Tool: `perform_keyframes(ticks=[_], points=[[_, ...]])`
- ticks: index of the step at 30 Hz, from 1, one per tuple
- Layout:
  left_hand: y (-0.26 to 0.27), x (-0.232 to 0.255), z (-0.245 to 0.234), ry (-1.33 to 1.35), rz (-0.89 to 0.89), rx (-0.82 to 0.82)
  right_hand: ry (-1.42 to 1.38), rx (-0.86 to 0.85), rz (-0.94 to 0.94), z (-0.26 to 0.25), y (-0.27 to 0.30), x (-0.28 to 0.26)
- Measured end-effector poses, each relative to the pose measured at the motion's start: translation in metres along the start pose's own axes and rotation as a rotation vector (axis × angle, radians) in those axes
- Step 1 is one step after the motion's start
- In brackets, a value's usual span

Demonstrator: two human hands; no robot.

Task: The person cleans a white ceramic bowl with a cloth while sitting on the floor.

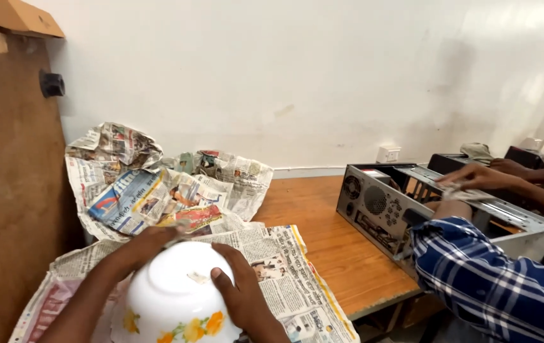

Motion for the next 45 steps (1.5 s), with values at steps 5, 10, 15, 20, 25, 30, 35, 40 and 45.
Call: perform_keyframes(ticks=[5, 10, 15, 20, 25, 30, 35, 40, 45], points=[[0.036, -0.037, -0.007, 0.138, -0.227, 0.064, -0.012, 0.017, -0.042, -0.002, 0.000, -0.009], [0.035, 0.003, -0.013, -0.031, -0.022, 0.118, -0.011, -0.003, -0.063, 0.001, 0.001, -0.006], [0.047, 0.056, 0.008, -0.387, 0.026, 0.120, -0.030, -0.005, -0.046, 0.001, 0.002, -0.008], [0.029, 0.052, 0.015, -0.278, 0.143, 0.112, -0.067, -0.021, -0.050, 0.003, 0.001, -0.007], [0.005, 0.020, 0.019, 0.077, -0.019, -0.103, -0.044, -0.021, -0.052, 0.003, 0.001, -0.005], [-0.047, -0.024, 0.007, -0.046, 0.000, -0.122, -0.018, 0.005, -0.075, 0.000, 0.001, -0.007], [-0.012, 0.047, 0.022, -0.558, 0.002, -0.052, -0.084, -0.021, -0.046, 0.003, 0.002, -0.005], [-0.006, 0.071, 0.039, -0.739, 0.020, -0.055, -0.048, -0.019, -0.049, 0.003, 0.000, 0.009], [-0.038, 0.048, 0.034, -0.701, -0.015, -0.095, 0.033, 0.009, -0.051, 0.002, -0.003, 0.014]])
Point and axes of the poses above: each hand's wrist, its own y-axis away from the middle knuckle, its own z-axis out of the palm, x = y × z, the point moved 8 cm from there along -y, towards the middle knuckle, and after that the axes turned 12 degrees about -x, right-handed, at the moved point
